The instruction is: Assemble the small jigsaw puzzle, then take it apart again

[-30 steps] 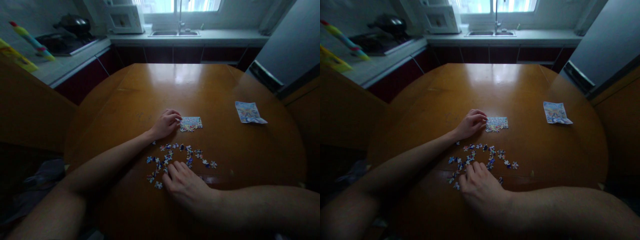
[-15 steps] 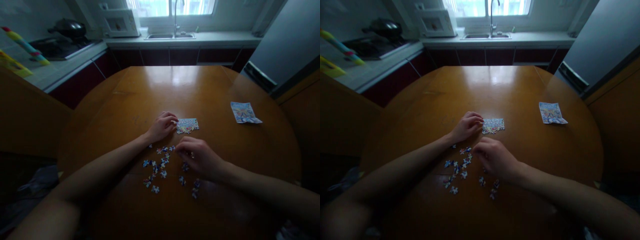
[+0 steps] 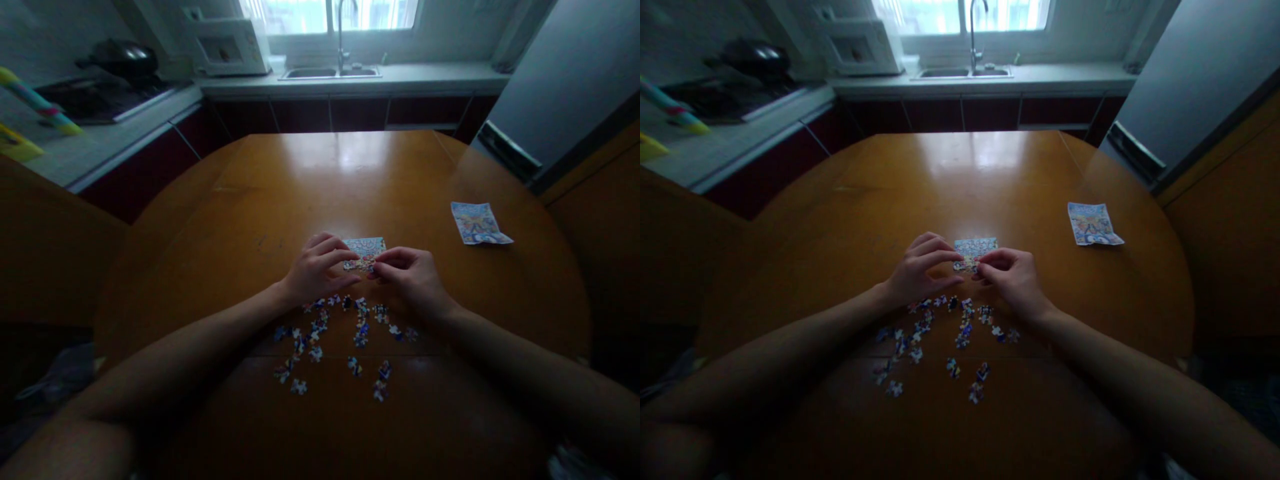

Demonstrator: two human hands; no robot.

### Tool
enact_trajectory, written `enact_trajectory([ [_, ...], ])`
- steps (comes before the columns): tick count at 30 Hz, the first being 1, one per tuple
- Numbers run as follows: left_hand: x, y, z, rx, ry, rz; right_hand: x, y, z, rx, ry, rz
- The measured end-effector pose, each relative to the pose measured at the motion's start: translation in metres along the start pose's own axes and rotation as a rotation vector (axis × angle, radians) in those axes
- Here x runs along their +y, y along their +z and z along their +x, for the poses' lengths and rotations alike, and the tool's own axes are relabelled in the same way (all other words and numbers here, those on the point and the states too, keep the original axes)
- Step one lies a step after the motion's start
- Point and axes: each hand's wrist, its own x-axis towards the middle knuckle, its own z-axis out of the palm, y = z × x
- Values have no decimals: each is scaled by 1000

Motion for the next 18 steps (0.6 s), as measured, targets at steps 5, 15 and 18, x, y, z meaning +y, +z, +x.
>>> enact_trajectory([
  [5, 3, -2, 1, 6, 58, 25, 2, 6, -1, -13, 8, 35],
  [15, 3, 0, 0, -17, 55, 83, 8, 8, -2, -22, -21, 49],
  [18, 3, 0, 0, 9, 55, 66, 11, 6, -1, -55, -218, -111],
])
